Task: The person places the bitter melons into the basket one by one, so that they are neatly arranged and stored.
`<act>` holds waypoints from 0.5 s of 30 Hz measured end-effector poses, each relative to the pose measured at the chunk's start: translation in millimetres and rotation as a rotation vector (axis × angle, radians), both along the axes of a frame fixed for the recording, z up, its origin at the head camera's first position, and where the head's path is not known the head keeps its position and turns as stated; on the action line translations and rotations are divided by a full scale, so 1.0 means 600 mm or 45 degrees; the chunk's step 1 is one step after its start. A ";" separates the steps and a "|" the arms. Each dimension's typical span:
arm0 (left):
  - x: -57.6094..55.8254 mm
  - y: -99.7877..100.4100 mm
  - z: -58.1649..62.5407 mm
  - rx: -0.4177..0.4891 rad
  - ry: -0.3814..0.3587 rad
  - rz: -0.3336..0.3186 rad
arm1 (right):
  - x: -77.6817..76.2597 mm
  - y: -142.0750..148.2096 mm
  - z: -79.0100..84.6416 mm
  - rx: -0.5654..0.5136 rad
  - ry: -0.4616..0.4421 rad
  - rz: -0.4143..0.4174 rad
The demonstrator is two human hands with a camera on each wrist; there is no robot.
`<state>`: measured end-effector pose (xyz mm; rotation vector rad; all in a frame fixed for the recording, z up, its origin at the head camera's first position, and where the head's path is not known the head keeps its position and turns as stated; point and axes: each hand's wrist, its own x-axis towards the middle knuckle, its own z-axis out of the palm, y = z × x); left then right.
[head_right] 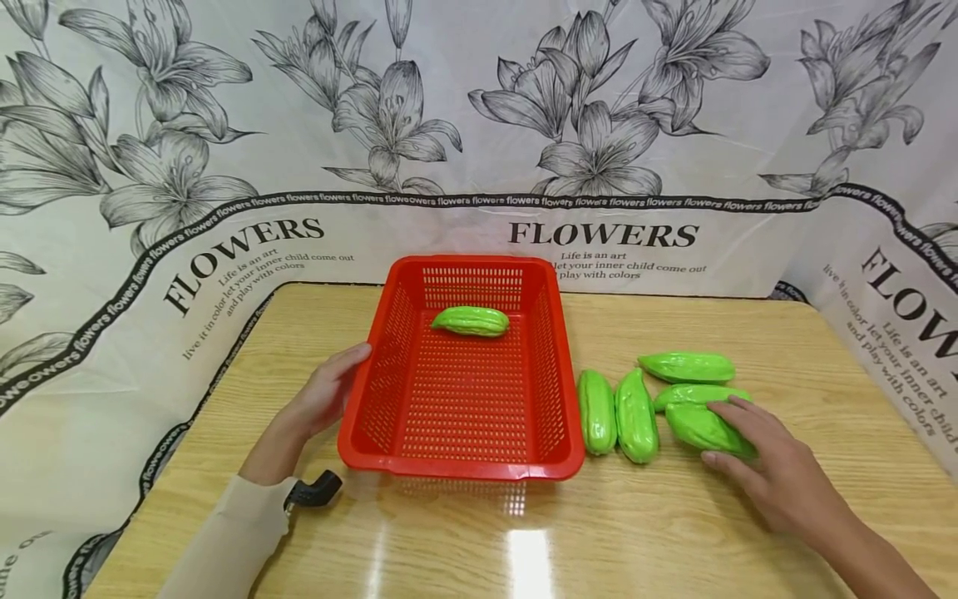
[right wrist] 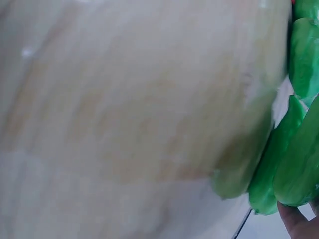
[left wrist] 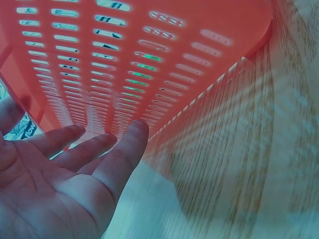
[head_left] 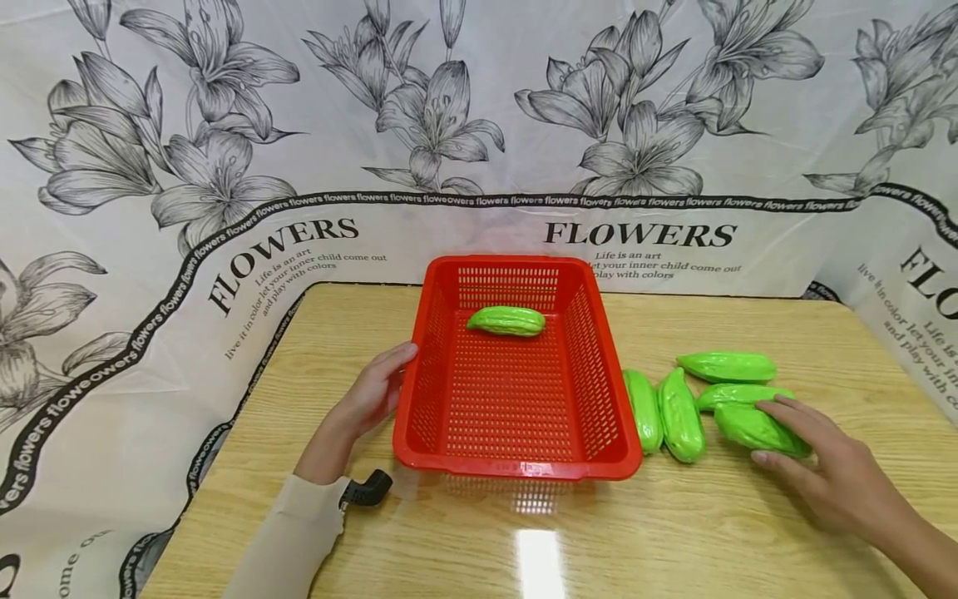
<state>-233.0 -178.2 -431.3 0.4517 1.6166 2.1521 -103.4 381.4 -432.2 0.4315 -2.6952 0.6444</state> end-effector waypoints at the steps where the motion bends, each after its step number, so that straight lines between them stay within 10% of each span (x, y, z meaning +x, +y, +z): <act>1: 0.000 0.000 0.000 -0.001 0.000 -0.001 | 0.000 -0.002 0.003 0.001 0.017 -0.003; 15: -0.001 -0.001 -0.001 -0.004 0.022 -0.014 | -0.017 -0.046 0.063 -0.016 -0.005 -0.129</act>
